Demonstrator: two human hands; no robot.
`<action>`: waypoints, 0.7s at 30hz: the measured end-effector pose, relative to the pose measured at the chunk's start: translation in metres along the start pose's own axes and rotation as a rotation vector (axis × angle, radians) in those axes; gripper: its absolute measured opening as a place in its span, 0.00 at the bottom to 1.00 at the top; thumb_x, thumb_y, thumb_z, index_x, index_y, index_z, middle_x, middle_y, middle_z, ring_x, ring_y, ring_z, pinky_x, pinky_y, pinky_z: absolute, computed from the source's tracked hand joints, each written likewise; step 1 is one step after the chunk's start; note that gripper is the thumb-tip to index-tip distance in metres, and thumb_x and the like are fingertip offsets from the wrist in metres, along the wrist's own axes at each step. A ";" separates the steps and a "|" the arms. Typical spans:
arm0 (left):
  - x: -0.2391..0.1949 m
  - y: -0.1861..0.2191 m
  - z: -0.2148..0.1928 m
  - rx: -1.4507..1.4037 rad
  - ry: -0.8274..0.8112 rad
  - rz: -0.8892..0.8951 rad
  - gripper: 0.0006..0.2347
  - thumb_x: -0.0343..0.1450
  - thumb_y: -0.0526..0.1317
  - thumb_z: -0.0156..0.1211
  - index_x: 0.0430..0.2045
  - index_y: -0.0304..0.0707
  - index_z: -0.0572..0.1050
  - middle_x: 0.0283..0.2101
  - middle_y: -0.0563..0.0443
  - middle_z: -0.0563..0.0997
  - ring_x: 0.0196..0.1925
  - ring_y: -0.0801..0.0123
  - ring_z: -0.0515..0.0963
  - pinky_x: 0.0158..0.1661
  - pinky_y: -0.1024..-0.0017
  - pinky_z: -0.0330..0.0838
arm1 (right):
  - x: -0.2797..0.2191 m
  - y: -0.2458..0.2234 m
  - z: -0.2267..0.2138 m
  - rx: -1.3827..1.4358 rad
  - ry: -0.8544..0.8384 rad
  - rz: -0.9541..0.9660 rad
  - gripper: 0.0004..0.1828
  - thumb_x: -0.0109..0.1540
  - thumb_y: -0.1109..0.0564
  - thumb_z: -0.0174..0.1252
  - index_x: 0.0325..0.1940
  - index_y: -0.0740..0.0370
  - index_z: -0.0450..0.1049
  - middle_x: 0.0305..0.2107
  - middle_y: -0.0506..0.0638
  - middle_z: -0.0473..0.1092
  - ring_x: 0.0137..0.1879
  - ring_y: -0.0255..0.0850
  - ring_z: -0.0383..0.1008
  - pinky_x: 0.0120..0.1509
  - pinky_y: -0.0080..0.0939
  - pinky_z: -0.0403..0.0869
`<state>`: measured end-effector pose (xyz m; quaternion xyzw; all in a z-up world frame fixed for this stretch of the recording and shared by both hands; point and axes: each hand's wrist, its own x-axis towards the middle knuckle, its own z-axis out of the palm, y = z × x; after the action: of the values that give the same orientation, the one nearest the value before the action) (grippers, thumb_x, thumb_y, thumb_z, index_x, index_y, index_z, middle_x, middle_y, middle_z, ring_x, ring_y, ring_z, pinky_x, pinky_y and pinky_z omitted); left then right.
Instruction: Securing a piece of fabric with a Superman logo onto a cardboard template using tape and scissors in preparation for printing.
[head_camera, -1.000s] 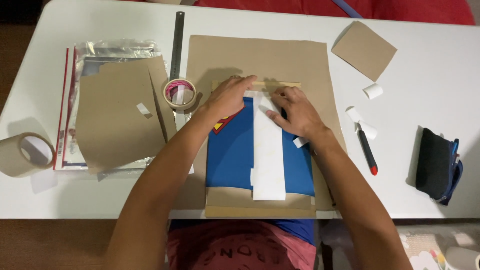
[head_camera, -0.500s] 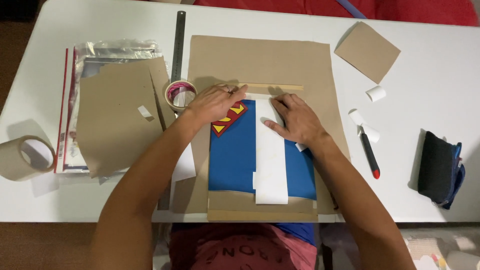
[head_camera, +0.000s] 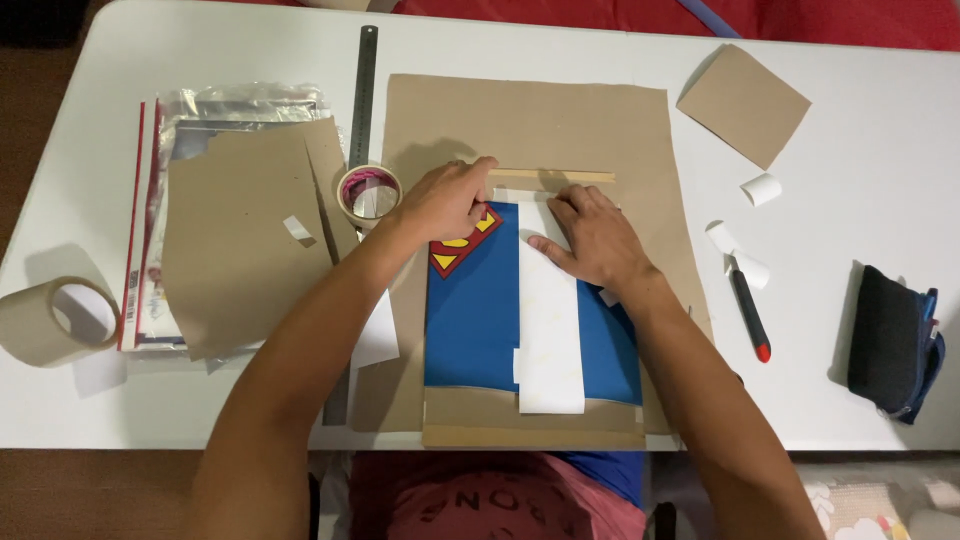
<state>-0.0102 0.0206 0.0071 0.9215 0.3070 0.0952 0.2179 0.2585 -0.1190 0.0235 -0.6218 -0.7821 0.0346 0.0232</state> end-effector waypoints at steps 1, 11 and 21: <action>0.000 0.001 0.000 -0.012 -0.019 -0.048 0.20 0.75 0.39 0.65 0.64 0.39 0.73 0.45 0.46 0.86 0.56 0.45 0.83 0.57 0.46 0.77 | 0.000 -0.002 -0.002 0.010 -0.016 0.018 0.46 0.74 0.20 0.45 0.76 0.59 0.77 0.64 0.51 0.71 0.75 0.47 0.70 0.83 0.47 0.65; 0.029 -0.014 0.018 -0.077 -0.161 -0.205 0.06 0.75 0.35 0.63 0.43 0.41 0.85 0.52 0.34 0.76 0.62 0.32 0.79 0.60 0.48 0.77 | 0.002 0.000 -0.001 0.089 0.021 0.014 0.44 0.73 0.22 0.51 0.73 0.61 0.79 0.62 0.53 0.71 0.74 0.52 0.71 0.82 0.49 0.68; 0.040 -0.005 0.020 0.077 -0.235 -0.219 0.14 0.75 0.35 0.64 0.54 0.29 0.80 0.57 0.31 0.75 0.67 0.33 0.75 0.65 0.42 0.73 | 0.003 0.001 0.001 0.115 0.044 0.023 0.42 0.74 0.24 0.54 0.73 0.61 0.79 0.61 0.53 0.70 0.73 0.52 0.70 0.80 0.50 0.69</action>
<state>0.0249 0.0418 -0.0115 0.8951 0.3813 -0.0492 0.2258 0.2590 -0.1160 0.0219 -0.6290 -0.7708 0.0662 0.0758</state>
